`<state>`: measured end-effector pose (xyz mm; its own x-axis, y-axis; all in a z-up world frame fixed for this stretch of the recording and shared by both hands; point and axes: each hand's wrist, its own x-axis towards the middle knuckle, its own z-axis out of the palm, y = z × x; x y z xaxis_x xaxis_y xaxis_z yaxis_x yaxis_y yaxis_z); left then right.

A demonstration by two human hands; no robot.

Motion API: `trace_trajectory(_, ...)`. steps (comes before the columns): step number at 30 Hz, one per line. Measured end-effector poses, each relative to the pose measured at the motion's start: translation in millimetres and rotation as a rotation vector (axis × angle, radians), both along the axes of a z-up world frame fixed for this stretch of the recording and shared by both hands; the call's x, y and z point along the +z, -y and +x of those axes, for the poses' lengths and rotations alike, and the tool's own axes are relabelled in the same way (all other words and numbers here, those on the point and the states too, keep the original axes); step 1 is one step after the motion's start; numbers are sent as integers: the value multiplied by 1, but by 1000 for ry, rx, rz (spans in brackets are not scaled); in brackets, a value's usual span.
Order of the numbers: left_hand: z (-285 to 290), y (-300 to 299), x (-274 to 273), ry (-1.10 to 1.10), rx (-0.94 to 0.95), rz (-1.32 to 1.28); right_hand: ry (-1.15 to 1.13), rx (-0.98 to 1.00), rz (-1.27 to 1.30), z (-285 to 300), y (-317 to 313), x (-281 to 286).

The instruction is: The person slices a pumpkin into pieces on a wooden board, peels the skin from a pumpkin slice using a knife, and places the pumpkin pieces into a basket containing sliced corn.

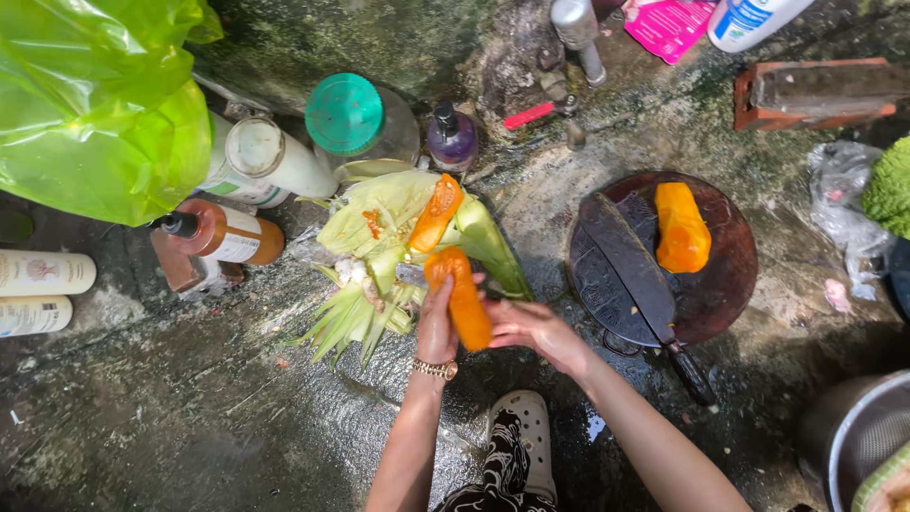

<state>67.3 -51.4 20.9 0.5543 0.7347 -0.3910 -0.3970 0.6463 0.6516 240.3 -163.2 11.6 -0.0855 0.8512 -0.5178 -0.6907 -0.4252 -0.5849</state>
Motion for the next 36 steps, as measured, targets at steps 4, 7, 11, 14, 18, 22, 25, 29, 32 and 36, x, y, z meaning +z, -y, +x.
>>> trace_trajectory(4,-29,-19,-28,15,141,39,843,160,151,14,14,-18)
trace_trajectory(7,-56,-26,-10,345,229,-100,1269,205,274,8,8,-36)
trace_trajectory(11,-68,-22,29,413,269,-166,1650,554,303,-20,-12,-60)
trace_trajectory(14,-71,-26,36,365,199,54,1897,620,397,-29,-28,-68)
trace_trajectory(18,-88,-41,13,864,76,-77,1526,302,494,-29,-28,-41)
trace_trajectory(22,-97,-48,7,722,126,-169,904,330,51,-25,-7,4)
trace_trajectory(25,-79,-46,32,518,211,-269,1023,392,78,-24,8,34)
trace_trajectory(29,-53,-46,41,385,360,-433,912,353,521,-47,22,65)
trace_trajectory(32,-55,-47,18,887,102,-224,999,415,392,-60,31,89)
trace_trajectory(36,-53,-43,10,1028,89,-203,995,256,583,-64,32,103)
